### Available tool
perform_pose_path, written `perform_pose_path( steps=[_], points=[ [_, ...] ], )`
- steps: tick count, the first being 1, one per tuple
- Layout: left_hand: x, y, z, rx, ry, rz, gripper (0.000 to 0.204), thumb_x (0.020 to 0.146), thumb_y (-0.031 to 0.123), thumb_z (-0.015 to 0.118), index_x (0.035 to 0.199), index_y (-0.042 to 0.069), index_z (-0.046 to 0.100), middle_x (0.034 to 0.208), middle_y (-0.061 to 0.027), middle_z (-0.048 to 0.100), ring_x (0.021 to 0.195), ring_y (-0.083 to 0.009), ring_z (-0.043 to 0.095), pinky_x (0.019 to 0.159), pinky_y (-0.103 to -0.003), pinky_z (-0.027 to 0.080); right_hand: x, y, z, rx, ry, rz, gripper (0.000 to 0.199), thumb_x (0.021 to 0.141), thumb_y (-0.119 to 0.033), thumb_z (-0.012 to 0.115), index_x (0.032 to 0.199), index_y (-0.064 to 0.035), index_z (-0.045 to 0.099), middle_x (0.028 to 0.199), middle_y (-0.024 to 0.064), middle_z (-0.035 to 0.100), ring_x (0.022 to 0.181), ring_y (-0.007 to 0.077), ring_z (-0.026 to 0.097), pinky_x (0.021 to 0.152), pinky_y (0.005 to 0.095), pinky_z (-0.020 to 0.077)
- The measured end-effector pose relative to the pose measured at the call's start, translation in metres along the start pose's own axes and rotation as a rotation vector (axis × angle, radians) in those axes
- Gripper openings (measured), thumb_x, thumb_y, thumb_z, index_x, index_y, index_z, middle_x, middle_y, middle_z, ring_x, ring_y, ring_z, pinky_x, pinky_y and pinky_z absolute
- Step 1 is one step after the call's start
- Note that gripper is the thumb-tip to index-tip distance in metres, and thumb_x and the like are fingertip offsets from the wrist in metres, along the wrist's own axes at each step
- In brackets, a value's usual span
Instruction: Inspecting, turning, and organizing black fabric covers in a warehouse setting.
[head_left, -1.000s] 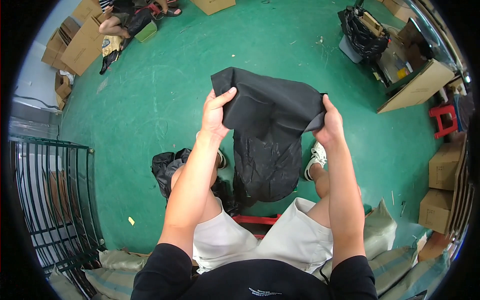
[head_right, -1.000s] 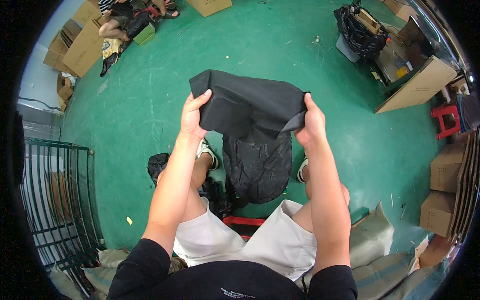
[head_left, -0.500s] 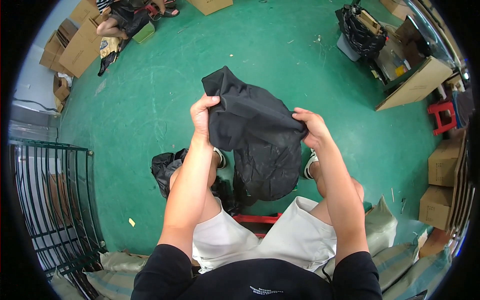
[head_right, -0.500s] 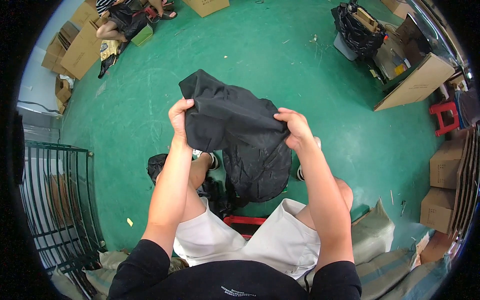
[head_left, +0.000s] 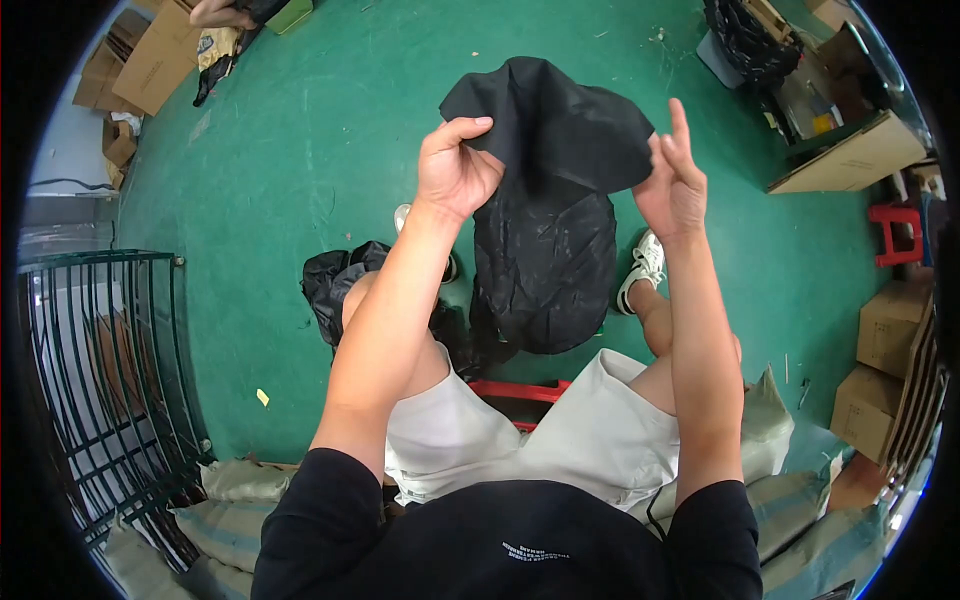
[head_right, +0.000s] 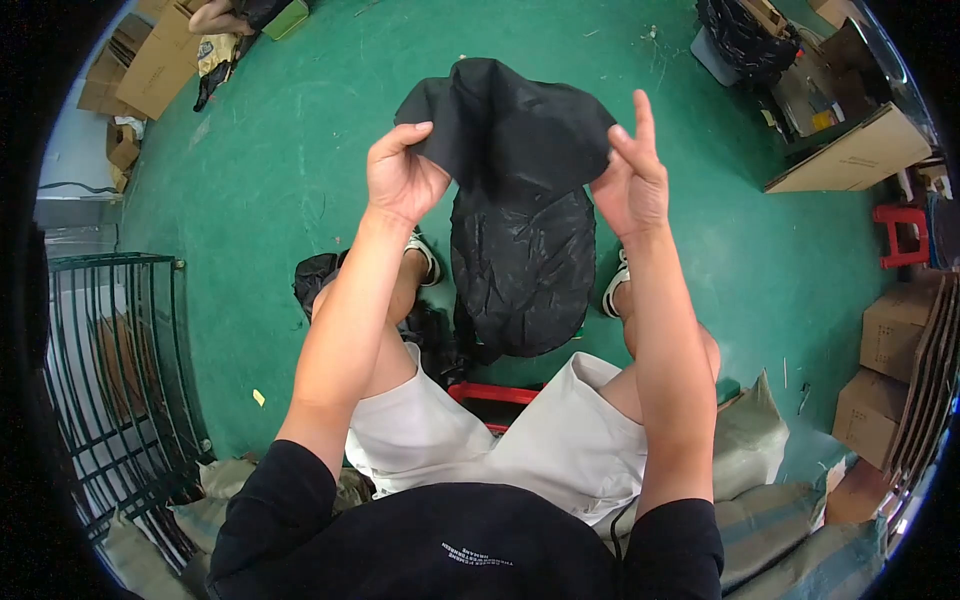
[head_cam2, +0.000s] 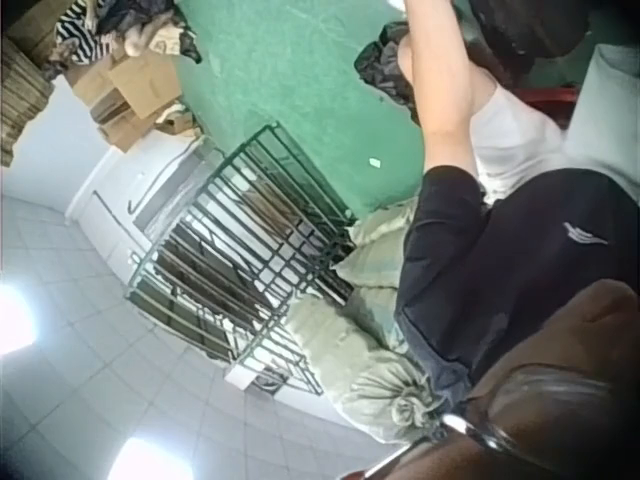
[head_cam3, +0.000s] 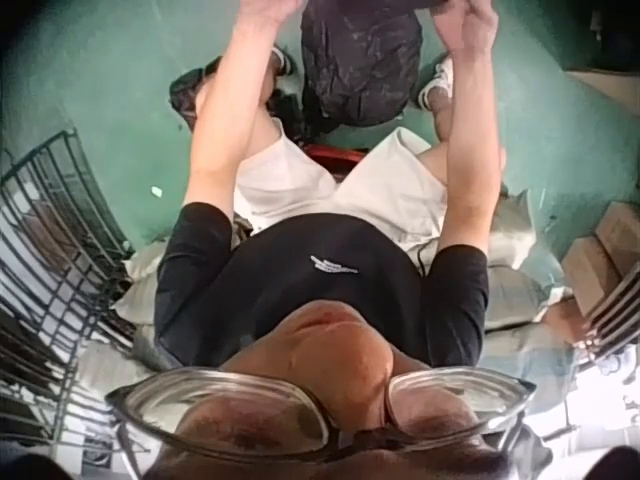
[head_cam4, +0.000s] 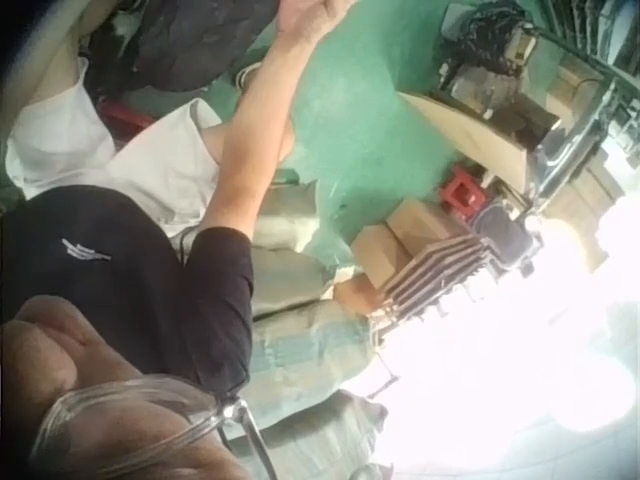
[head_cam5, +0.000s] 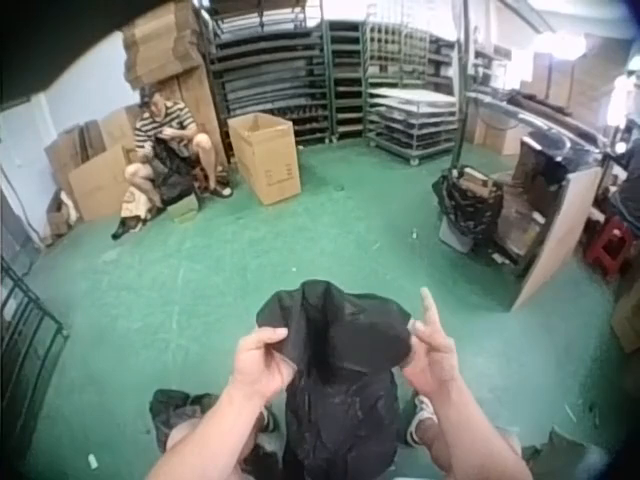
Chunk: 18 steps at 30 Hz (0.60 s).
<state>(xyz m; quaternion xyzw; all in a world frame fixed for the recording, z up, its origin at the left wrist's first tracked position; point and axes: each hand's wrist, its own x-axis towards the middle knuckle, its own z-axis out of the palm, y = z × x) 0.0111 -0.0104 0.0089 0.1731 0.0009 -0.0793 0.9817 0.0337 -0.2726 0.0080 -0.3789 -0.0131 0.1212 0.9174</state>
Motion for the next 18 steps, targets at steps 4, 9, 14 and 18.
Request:
perform_pose_path(
  steps=[4,9,14,18],
  points=[
    [-0.008,0.004,0.002,-0.123,-0.055,-0.129,0.03,0.085,-0.004,0.047,0.112,-0.014,0.058,0.114,-0.0236,0.065,0.109,-0.0311,0.064,0.102,-0.041,0.048,0.005,-0.01,0.004,0.195,0.165,0.022,0.052,0.1,-0.031,0.046,0.143,-0.0035,0.037,0.132,0.0167,0.056,0.123,0.0313,0.053,0.109,0.0452,0.0373],
    [0.01,-0.02,-0.013,-0.094,0.075,-0.047,0.016,0.084,-0.006,0.05,0.094,-0.009,0.063,0.102,-0.0205,0.068,0.101,-0.0285,0.067,0.095,-0.037,0.053,0.015,0.011,-0.009,0.032,0.228,0.257,0.029,0.096,-0.014,0.054,0.116,0.0063,0.058,0.122,0.0208,0.062,0.11,0.0304,0.062,0.099,0.0421,0.0479],
    [0.016,-0.025,-0.008,0.0,0.191,-0.083,0.012,0.084,-0.006,0.052,0.085,-0.005,0.063,0.091,-0.0157,0.069,0.091,-0.0263,0.068,0.09,-0.036,0.055,0.027,0.009,-0.008,0.135,0.324,0.322,0.019,0.088,0.0,0.058,0.106,0.0075,0.057,0.104,0.0178,0.066,0.092,0.0292,0.067,0.086,0.0427,0.0555],
    [0.028,-0.02,-0.01,0.064,0.206,-0.035,0.012,0.084,-0.006,0.052,0.087,0.0,0.062,0.094,-0.0135,0.069,0.093,-0.026,0.068,0.093,-0.039,0.053,0.04,0.011,0.009,0.157,0.314,0.194,0.017,0.089,0.001,0.058,0.105,0.0045,0.059,0.101,0.0164,0.067,0.091,0.0283,0.068,0.086,0.0421,0.0558]
  ],
)
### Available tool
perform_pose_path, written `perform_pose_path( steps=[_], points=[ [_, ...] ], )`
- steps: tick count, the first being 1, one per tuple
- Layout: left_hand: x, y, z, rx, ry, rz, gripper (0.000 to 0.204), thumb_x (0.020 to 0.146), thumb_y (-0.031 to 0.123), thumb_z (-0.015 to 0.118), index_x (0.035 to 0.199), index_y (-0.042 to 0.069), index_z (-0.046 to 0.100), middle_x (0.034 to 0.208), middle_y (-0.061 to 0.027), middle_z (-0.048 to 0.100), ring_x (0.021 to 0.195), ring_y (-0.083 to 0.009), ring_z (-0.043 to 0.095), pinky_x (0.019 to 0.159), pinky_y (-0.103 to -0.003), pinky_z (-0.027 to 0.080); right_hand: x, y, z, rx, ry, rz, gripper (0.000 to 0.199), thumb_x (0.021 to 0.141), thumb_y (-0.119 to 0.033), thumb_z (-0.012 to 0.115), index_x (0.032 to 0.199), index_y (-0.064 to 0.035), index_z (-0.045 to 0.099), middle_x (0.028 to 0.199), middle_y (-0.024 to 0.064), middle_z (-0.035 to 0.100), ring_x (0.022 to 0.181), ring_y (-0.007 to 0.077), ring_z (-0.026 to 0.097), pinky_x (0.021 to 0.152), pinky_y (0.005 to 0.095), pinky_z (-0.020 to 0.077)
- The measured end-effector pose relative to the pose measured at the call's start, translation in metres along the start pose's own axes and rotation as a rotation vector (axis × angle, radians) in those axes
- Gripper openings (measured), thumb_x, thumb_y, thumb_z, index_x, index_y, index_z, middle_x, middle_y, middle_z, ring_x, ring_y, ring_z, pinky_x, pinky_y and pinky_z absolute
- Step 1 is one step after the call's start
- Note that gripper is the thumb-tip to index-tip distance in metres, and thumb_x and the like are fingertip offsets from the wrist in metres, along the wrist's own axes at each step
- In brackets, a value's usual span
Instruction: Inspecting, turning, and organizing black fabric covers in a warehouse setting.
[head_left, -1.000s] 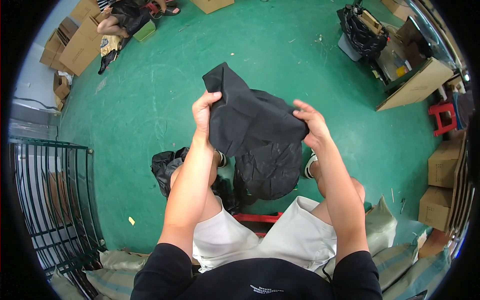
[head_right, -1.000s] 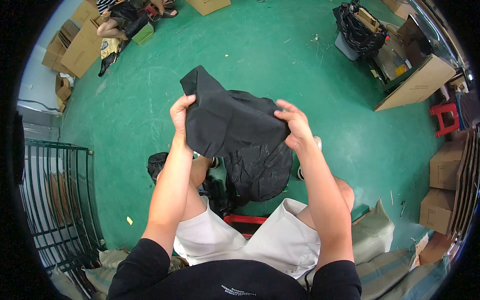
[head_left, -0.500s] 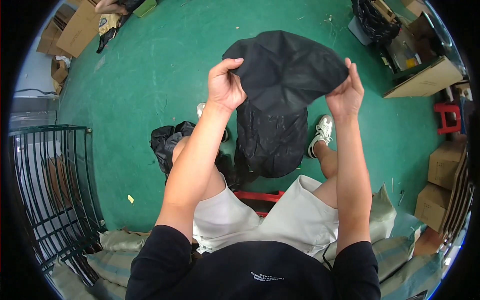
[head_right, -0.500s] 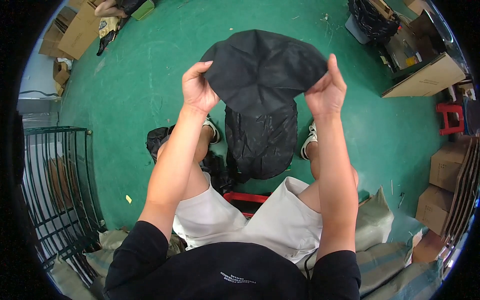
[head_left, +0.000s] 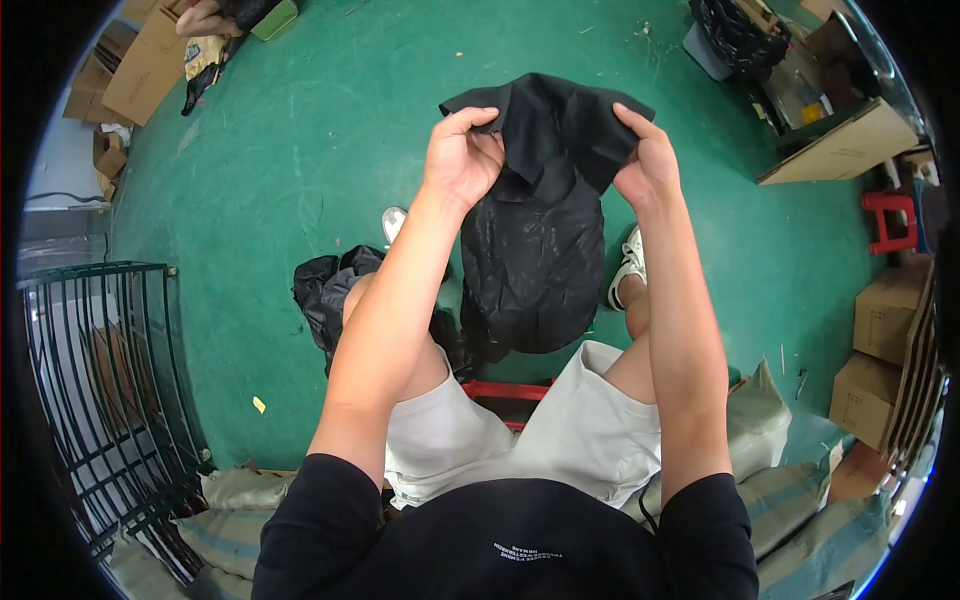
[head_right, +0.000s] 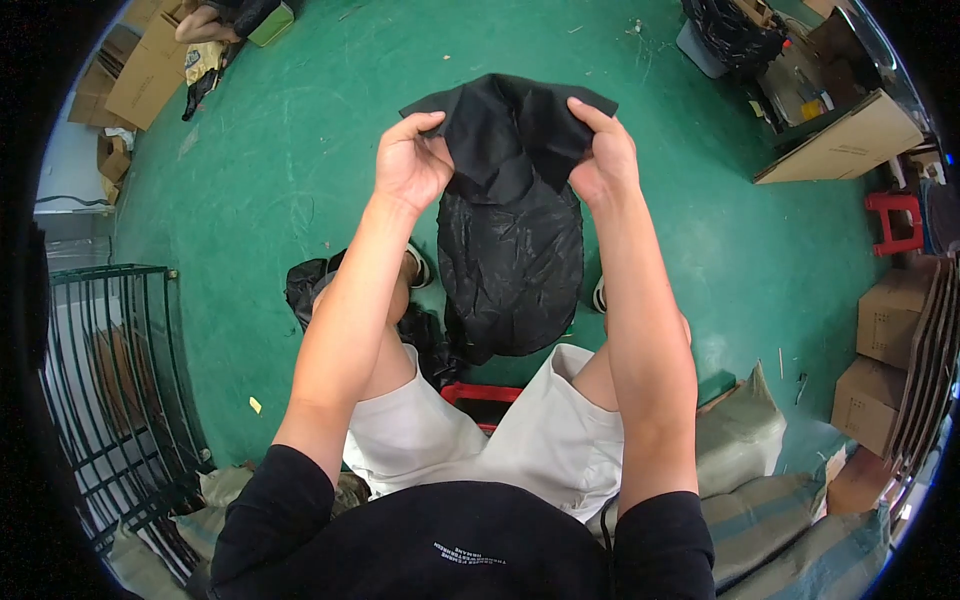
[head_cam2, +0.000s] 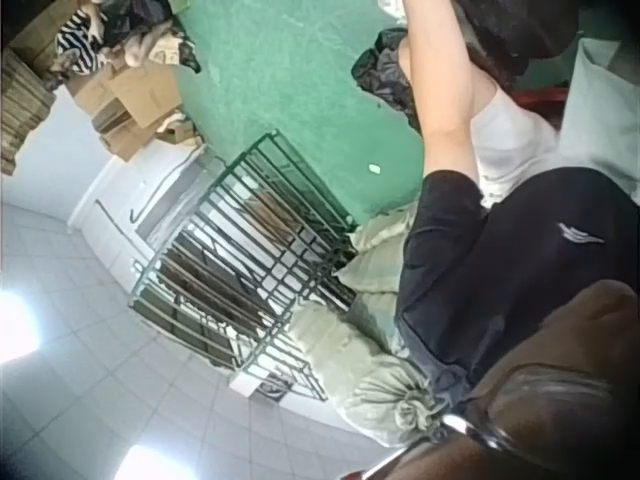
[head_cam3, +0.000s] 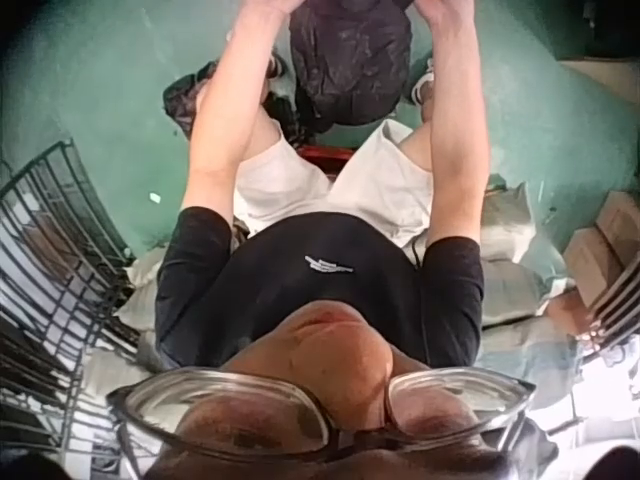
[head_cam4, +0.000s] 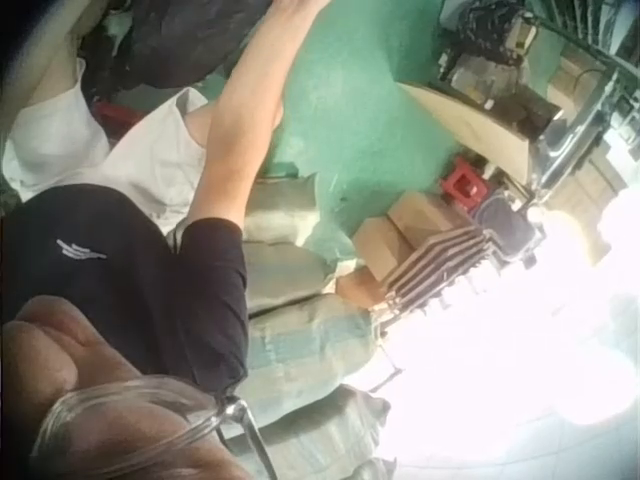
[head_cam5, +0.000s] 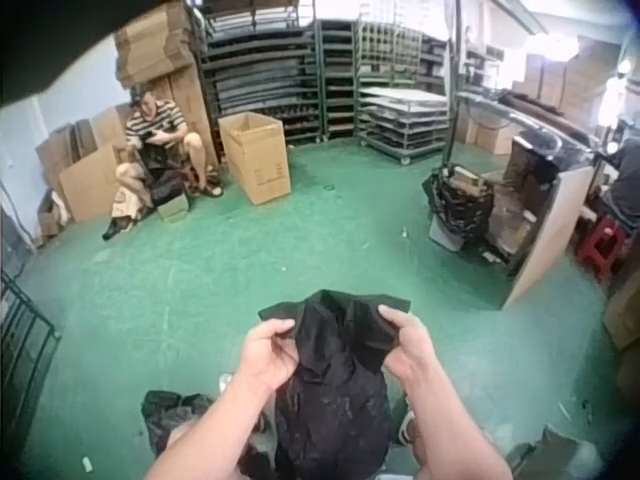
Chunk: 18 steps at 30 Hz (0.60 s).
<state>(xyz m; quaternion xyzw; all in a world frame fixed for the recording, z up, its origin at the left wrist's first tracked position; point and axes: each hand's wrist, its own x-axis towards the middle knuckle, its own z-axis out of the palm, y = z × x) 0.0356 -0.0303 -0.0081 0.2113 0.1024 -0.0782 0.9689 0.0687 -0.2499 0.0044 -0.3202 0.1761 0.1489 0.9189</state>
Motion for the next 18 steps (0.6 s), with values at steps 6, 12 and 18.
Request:
perform_pose_path(
  steps=[6,12,18],
  points=[
    [-0.017,0.016,0.026,0.145,-0.126,0.208,0.029,0.084,-0.006,0.05,0.108,0.007,0.059,0.112,-0.0104,0.064,0.108,-0.0252,0.062,0.097,-0.043,0.05,-0.007,-0.013,0.012,-0.064,-0.289,-0.309,0.026,0.091,-0.002,0.057,0.117,-0.0019,0.055,0.116,0.0135,0.064,0.105,0.0273,0.064,0.093,0.0409,0.0529],
    [-0.005,-0.014,-0.037,0.229,0.309,-0.034,0.035,0.077,0.0,0.051,0.111,-0.007,0.055,0.112,-0.0149,0.059,0.101,-0.0292,0.057,0.096,-0.044,0.046,0.008,0.032,-0.056,-0.247,0.143,-0.046,0.031,0.088,0.002,0.057,0.119,0.0033,0.052,0.116,0.0152,0.061,0.105,0.0287,0.061,0.093,0.0428,0.05],
    [-0.044,-0.073,-0.132,0.388,0.559,-0.177,0.025,0.07,-0.004,0.052,0.095,-0.007,0.054,0.094,-0.0148,0.057,0.086,-0.0288,0.056,0.08,-0.043,0.051,-0.017,0.111,-0.159,-0.644,0.269,0.209,0.044,0.088,-0.012,0.061,0.127,0.0031,0.047,0.118,0.0146,0.061,0.105,0.0264,0.059,0.086,0.0365,0.048]
  ],
)
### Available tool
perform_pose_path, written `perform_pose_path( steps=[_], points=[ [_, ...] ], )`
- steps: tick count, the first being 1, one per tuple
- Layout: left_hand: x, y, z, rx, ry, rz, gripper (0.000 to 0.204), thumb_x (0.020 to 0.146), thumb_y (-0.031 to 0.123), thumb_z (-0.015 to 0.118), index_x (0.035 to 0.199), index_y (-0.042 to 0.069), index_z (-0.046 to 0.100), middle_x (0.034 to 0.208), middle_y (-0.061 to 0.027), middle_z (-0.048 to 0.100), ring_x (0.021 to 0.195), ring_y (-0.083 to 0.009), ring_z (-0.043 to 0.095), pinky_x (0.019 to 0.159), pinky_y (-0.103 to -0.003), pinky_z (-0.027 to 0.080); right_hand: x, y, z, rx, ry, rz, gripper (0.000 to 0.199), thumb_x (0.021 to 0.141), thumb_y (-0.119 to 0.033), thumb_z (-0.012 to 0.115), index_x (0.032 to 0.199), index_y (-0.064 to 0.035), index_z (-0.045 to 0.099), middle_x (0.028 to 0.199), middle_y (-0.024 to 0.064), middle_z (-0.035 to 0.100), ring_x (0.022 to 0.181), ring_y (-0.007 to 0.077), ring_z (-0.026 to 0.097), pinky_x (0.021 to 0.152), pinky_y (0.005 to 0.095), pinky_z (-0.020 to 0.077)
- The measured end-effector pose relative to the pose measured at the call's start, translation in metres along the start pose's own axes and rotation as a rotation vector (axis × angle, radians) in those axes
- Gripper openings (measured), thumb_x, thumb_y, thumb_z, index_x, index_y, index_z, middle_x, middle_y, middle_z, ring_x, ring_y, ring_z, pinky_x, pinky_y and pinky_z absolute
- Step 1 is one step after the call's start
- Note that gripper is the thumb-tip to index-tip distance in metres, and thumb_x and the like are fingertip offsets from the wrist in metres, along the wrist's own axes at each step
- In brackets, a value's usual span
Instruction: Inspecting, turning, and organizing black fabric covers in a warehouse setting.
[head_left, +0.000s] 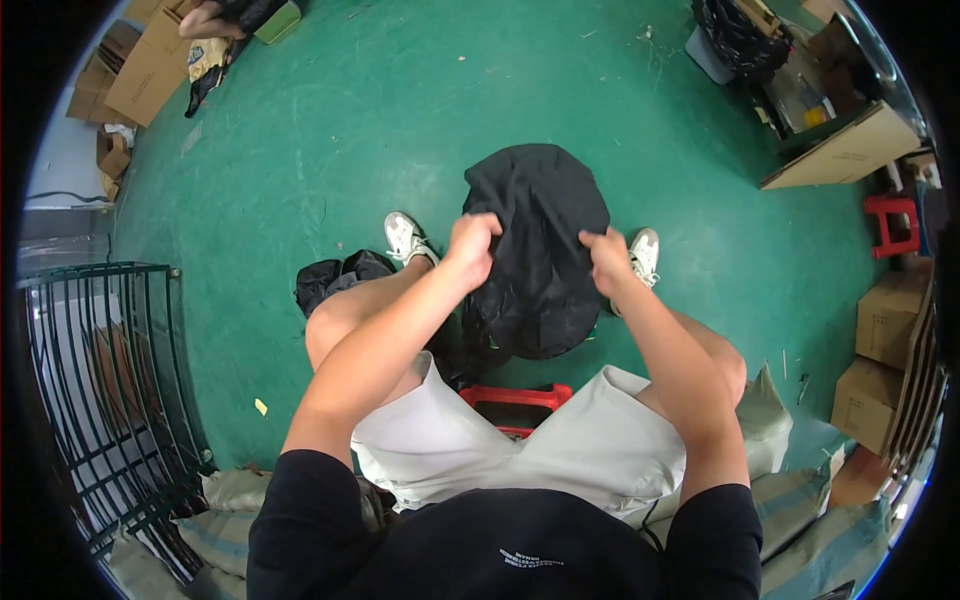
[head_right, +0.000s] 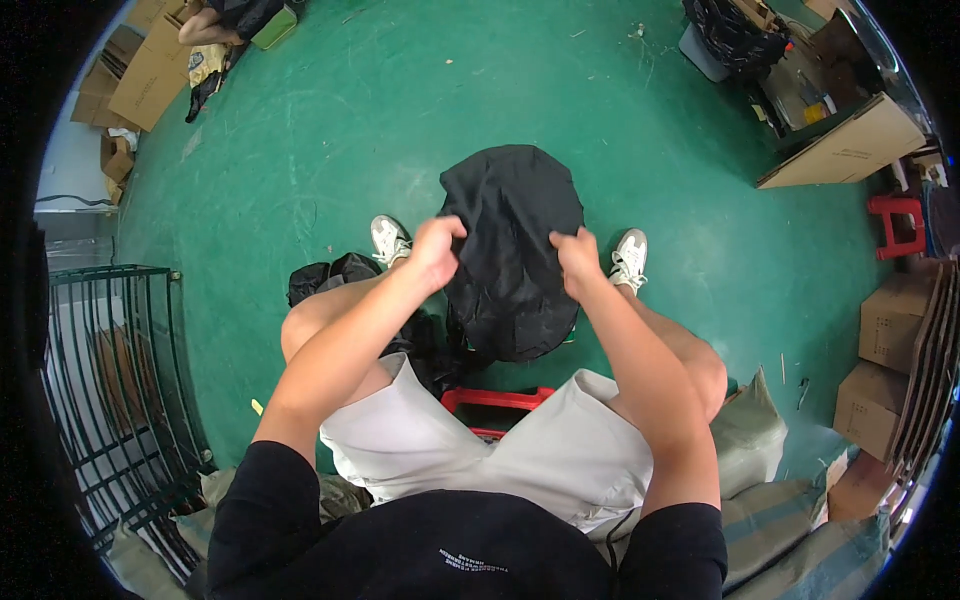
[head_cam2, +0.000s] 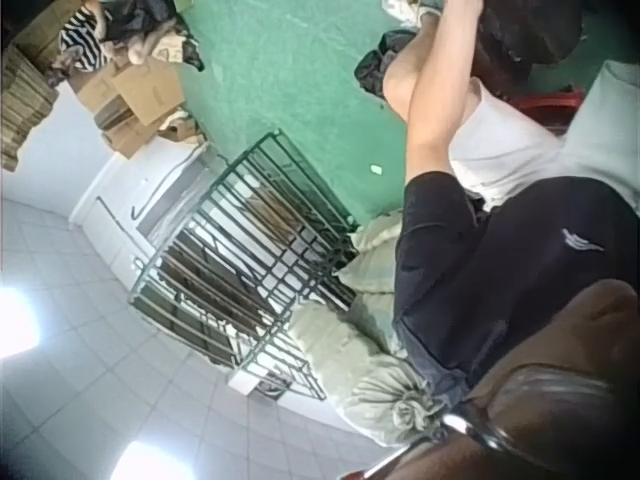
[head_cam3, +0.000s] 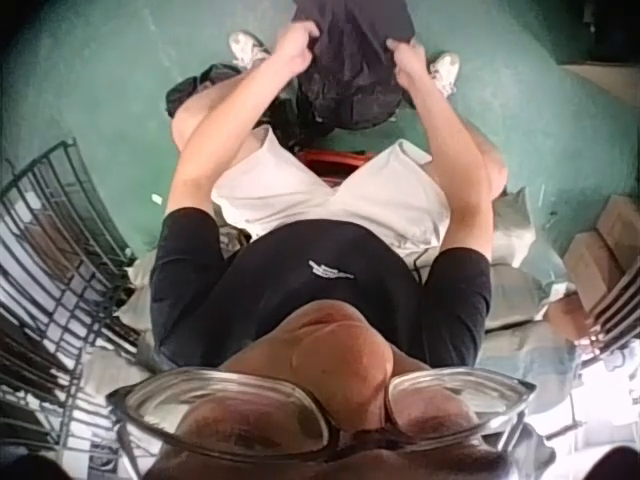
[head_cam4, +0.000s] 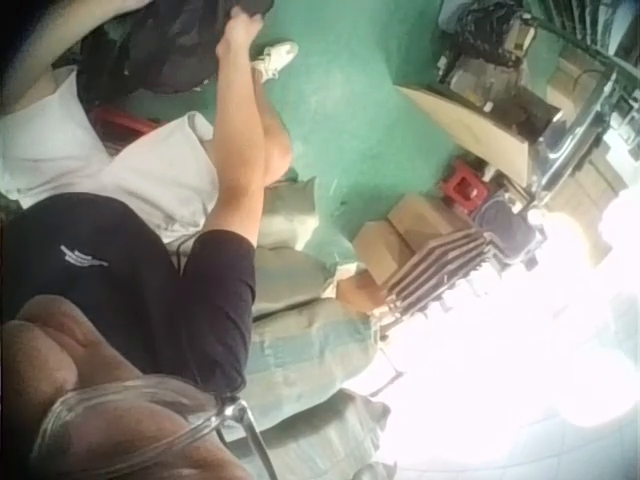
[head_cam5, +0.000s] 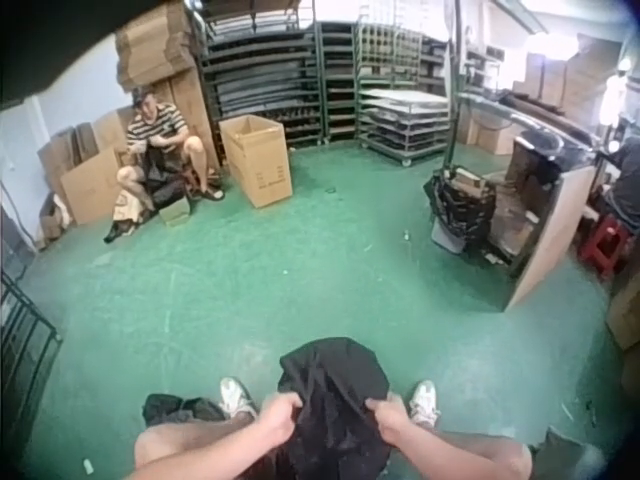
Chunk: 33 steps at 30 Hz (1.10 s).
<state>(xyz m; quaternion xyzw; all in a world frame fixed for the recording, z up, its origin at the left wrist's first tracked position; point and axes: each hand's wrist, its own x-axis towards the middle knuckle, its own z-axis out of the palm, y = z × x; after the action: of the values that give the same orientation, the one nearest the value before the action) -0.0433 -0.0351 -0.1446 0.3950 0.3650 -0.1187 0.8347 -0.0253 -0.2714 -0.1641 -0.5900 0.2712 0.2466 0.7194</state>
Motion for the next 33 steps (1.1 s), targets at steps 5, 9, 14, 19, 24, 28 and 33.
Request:
perform_pose_path(
  steps=[5,9,14,19,24,28,33],
  points=[
    [-0.02,-0.051,-0.049,0.159,0.147,-0.01,0.023,0.068,-0.005,0.052,0.091,-0.008,0.057,0.088,-0.0132,0.061,0.08,-0.0278,0.06,0.074,-0.042,0.052,-0.026,0.028,-0.024,-0.205,0.033,0.148,0.038,0.088,-0.012,0.059,0.122,0.001,0.051,0.109,0.0133,0.063,0.087,0.0247,0.063,0.062,0.0375,0.049],
    [-0.045,-0.074,-0.062,0.145,0.149,-0.071,0.025,0.069,-0.004,0.05,0.092,0.001,0.057,0.093,-0.0094,0.059,0.087,-0.0245,0.057,0.079,-0.036,0.05,-0.035,0.049,-0.045,-0.272,0.03,0.285,0.027,0.09,-0.014,0.059,0.112,0.0016,0.054,0.099,0.0131,0.063,0.075,0.0215,0.062,0.053,0.0328,0.0476],
    [-0.031,-0.084,-0.087,0.068,0.038,0.104,0.021,0.076,0.002,0.052,0.097,0.003,0.057,0.1,-0.008,0.06,0.095,-0.0233,0.057,0.089,-0.037,0.047,-0.026,0.057,-0.048,-0.366,-0.043,0.246,0.025,0.091,-0.014,0.061,0.113,-0.0033,0.052,0.096,0.0077,0.062,0.074,0.017,0.061,0.055,0.0307,0.0491],
    [-0.004,-0.049,-0.064,-0.068,0.019,-0.154,0.032,0.091,0.02,0.049,0.116,0.002,0.059,0.119,-0.0125,0.063,0.109,-0.0264,0.059,0.098,-0.04,0.045,-0.033,0.041,-0.032,-0.396,-0.042,0.217,0.021,0.092,-0.016,0.063,0.107,-0.0053,0.054,0.09,0.0047,0.062,0.069,0.0143,0.058,0.055,0.0294,0.0465],
    [0.032,-0.036,-0.071,-0.031,-0.02,-0.121,0.038,0.097,0.029,0.05,0.121,0.0,0.058,0.112,-0.0121,0.065,0.102,-0.0257,0.062,0.095,-0.039,0.047,-0.041,0.029,-0.019,-0.341,-0.072,0.203,0.025,0.089,-0.017,0.065,0.106,-0.0008,0.055,0.093,0.0086,0.063,0.075,0.0183,0.059,0.059,0.0321,0.0468],
    [0.03,-0.026,-0.055,-0.218,0.212,0.199,0.031,0.098,0.024,0.051,0.119,0.004,0.059,0.115,-0.0093,0.064,0.104,-0.0218,0.06,0.096,-0.038,0.046,-0.04,0.028,-0.027,-0.224,-0.08,0.148,0.022,0.092,-0.019,0.063,0.107,-0.0051,0.056,0.095,0.0043,0.063,0.078,0.015,0.057,0.063,0.0316,0.0448],
    [0.029,-0.023,-0.078,-0.448,0.084,0.202,0.029,0.099,0.026,0.051,0.118,0.006,0.059,0.119,-0.0086,0.062,0.112,-0.0245,0.057,0.101,-0.04,0.043,-0.044,0.022,-0.018,-0.092,-0.153,0.079,0.018,0.093,-0.02,0.061,0.105,-0.0076,0.057,0.094,0.0009,0.062,0.077,0.0128,0.054,0.063,0.0305,0.042]
  ],
)
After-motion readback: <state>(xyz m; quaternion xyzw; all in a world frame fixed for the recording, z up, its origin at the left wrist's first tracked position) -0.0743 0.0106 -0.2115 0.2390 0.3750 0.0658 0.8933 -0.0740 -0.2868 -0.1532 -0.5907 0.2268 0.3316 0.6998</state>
